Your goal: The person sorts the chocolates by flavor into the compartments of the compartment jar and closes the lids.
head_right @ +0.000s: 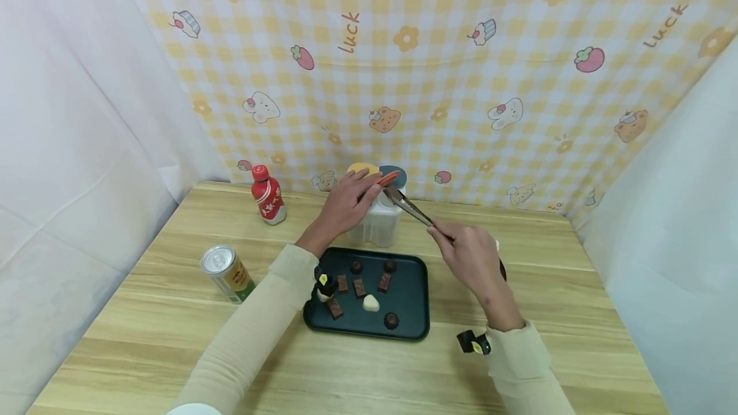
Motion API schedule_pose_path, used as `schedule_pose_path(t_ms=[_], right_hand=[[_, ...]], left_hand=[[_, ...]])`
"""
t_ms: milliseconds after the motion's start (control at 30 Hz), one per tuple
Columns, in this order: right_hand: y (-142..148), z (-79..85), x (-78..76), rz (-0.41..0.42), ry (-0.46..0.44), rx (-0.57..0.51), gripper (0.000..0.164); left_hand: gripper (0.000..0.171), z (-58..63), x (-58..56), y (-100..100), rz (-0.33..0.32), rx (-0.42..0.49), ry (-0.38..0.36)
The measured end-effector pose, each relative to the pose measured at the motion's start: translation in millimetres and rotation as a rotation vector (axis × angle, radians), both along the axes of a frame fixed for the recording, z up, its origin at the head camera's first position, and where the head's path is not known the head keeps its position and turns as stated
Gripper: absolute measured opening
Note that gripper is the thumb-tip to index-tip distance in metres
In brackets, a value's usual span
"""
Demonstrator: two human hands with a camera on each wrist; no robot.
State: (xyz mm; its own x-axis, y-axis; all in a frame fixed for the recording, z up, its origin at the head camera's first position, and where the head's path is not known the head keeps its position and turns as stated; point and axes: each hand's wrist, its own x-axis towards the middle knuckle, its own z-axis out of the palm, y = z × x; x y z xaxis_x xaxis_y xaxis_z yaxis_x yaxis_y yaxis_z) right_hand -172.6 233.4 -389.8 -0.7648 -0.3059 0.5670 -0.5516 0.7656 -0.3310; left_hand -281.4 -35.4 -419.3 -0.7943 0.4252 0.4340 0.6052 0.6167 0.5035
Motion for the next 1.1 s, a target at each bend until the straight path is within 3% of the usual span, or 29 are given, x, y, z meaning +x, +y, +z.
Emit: schedule_pose_path(t_ms=[467, 1100], right_hand=[[-9, -4.1, -12.8, -0.047, -0.068, 0.021, 0.025], [-4, -1.9, -10.3, -0.071, -0.142, 0.070, 0.033]], left_hand=[[0.049, -1.4, 0.3, 1, 0.023, 0.007, -0.003], [0.047, -0.5, 0.0, 1, 0.022, 0.011, -0.010]])
